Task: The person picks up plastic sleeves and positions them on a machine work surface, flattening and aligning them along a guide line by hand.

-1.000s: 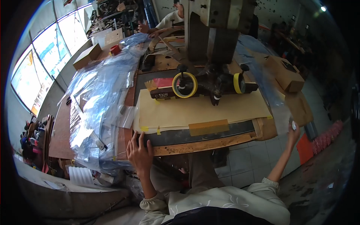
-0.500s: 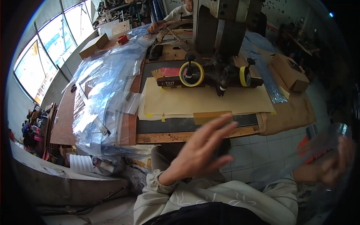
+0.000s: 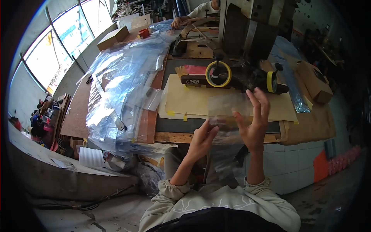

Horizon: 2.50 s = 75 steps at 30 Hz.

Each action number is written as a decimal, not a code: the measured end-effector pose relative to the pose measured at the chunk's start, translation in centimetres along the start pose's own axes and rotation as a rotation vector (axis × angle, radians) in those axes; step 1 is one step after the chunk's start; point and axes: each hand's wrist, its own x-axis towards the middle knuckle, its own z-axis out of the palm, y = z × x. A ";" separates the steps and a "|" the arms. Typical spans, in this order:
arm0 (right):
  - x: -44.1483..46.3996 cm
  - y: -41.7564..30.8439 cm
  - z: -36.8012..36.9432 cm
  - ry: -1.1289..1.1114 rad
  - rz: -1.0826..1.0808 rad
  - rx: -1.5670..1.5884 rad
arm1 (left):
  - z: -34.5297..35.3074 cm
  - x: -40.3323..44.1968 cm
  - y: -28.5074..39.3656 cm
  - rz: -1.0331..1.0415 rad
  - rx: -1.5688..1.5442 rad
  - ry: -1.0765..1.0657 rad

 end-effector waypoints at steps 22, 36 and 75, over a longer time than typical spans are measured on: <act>-7.2 3.4 6.0 -0.500 0.123 -0.166 | 2.8 -2.6 -2.6 0.110 0.776 0.290; -6.8 3.0 6.2 -0.387 0.158 -0.136 | -0.6 2.9 -3.6 0.244 1.175 0.062; -6.8 3.0 6.0 -0.436 0.129 -0.204 | -0.5 2.3 -3.1 0.206 1.097 0.126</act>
